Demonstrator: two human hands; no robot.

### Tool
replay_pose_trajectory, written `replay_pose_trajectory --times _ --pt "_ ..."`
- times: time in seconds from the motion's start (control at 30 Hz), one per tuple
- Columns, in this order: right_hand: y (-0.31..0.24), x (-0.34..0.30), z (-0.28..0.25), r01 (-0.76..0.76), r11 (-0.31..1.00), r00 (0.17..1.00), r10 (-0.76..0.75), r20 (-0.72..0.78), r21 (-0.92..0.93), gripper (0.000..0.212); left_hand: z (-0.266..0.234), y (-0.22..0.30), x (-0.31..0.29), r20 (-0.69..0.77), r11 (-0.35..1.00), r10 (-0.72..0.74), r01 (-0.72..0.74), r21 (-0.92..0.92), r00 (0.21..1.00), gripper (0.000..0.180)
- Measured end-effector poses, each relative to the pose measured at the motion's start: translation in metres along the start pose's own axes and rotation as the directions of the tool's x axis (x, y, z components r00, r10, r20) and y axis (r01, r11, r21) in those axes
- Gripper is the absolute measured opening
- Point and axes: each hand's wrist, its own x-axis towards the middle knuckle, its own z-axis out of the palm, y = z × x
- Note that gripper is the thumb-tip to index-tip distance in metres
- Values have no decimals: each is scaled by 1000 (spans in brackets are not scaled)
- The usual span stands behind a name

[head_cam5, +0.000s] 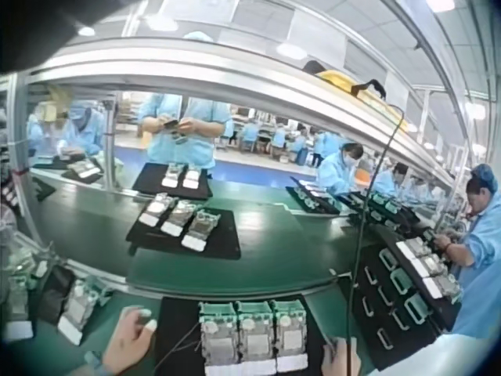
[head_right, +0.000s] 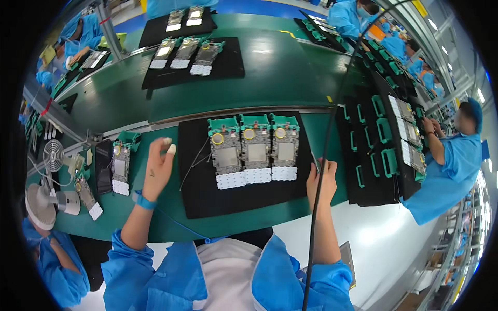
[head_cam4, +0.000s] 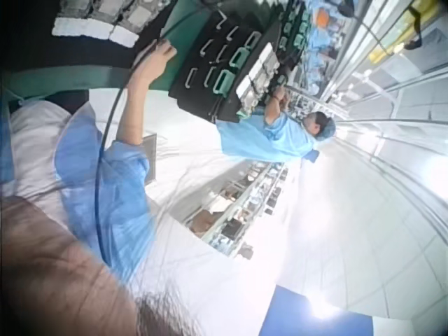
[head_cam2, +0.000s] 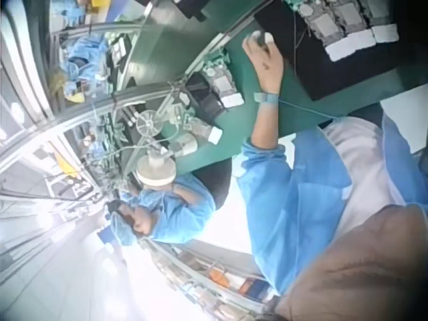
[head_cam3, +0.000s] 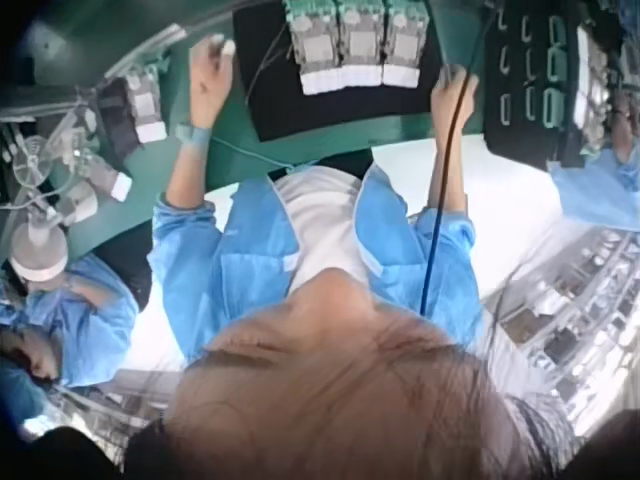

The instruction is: The worker is assembling electronic components into a housing and onto a circuit board at a factory workstation.

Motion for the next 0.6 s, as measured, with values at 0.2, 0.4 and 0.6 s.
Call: replay_pose_trajectory --times 0.2,0.4,0.6 --pt "-119 -32 37 262 918 914 -336 229 298 21 36 46 -13 395 866 -256 391 -312 882 48" --pt "-130 -35 49 181 880 911 -317 262 438 25 27 40 -22 535 625 -397 647 -437 746 51" --pt "-133 -29 55 -314 742 725 -215 654 592 24 10 51 -43 429 710 -437 596 -375 791 25"
